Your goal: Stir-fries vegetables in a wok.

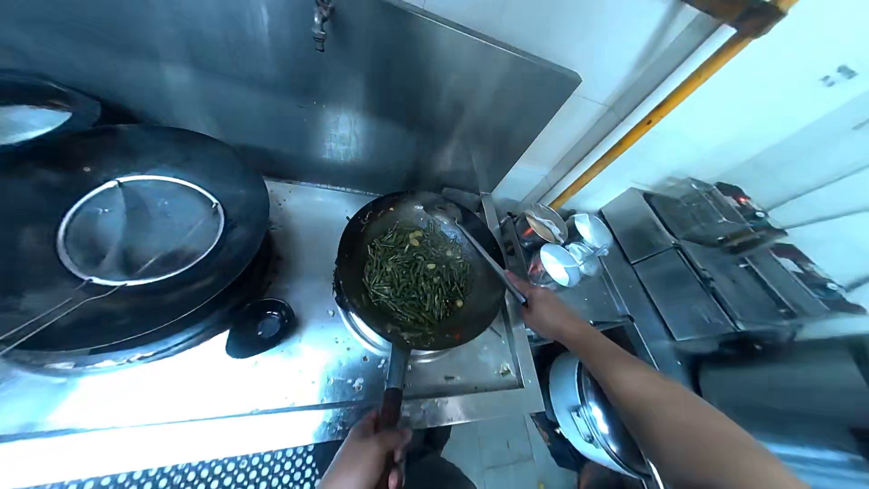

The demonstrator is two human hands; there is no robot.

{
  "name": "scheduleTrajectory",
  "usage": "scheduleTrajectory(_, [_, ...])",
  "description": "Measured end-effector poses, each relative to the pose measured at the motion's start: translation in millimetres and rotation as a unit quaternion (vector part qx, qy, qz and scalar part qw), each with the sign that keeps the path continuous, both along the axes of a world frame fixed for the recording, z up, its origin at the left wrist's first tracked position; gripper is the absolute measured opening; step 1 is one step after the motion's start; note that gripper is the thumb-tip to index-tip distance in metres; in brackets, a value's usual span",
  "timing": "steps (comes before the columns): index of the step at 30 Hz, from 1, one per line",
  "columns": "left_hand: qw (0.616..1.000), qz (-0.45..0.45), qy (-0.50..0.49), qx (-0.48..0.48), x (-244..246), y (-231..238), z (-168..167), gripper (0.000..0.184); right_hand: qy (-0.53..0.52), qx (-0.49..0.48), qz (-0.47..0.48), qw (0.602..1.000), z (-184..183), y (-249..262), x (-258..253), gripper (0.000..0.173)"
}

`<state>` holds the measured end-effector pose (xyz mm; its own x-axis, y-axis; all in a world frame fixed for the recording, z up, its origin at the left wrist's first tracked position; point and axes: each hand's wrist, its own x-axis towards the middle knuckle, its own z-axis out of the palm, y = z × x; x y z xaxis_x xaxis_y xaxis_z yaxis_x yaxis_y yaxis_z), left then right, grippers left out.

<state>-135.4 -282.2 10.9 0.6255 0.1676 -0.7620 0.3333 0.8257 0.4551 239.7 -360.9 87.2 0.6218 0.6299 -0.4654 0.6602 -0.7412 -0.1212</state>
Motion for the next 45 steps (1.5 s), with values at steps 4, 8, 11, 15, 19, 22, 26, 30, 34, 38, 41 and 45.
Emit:
scheduleTrajectory(4, [1.000,-0.007,0.000,-0.005,-2,6,-3,0.038,0.232,0.027,-0.092,0.968,-21,-5,-26,0.080])
scheduleTrajectory(8, [1.000,0.017,0.009,-0.006,-6,6,9,0.030,0.345,0.038,-0.091,0.934,-4,-38,-33,0.083])
scheduleTrajectory(11, [0.999,0.047,-0.007,-0.027,-11,0,56,0.018,0.253,-0.004,-0.046,0.966,37,-66,-45,0.078])
scheduleTrajectory(15, [0.997,0.070,0.014,-0.034,5,-14,43,0.019,0.130,-0.044,0.045,0.989,85,-99,-60,0.080])
scheduleTrajectory(19, [0.996,0.082,0.000,-0.039,15,-37,47,0.024,-0.027,-0.122,0.085,0.989,125,-121,-73,0.077])
scheduleTrajectory(22, [0.995,0.096,-0.006,-0.034,20,-33,24,0.019,-0.087,-0.125,0.113,0.982,142,-134,-66,0.076])
scheduleTrajectory(26, [0.993,0.103,-0.012,-0.046,23,-44,23,0.025,-0.100,-0.181,0.165,0.964,152,-143,-59,0.082])
scheduleTrajectory(30, [0.995,0.097,-0.015,-0.031,26,-48,21,0.029,-0.057,-0.247,0.143,0.957,104,-106,-68,0.086])
scheduleTrajectory(34, [0.994,0.099,-0.020,-0.029,23,-57,39,0.034,-0.088,-0.204,0.099,0.970,15,-69,-78,0.085])
scheduleTrajectory(38, [0.994,0.105,0.002,0.003,20,-52,17,0.026,-0.037,-0.120,0.038,0.991,-7,-78,-80,0.080])
scheduleTrajectory(41, [0.995,0.099,0.009,0.001,23,-49,30,0.026,0.019,-0.025,-0.012,0.999,21,-104,-65,0.073])
scheduleTrajectory(45, [0.997,0.074,0.003,-0.005,20,-44,25,0.024,0.039,0.056,-0.065,0.996,28,-90,-45,0.072])
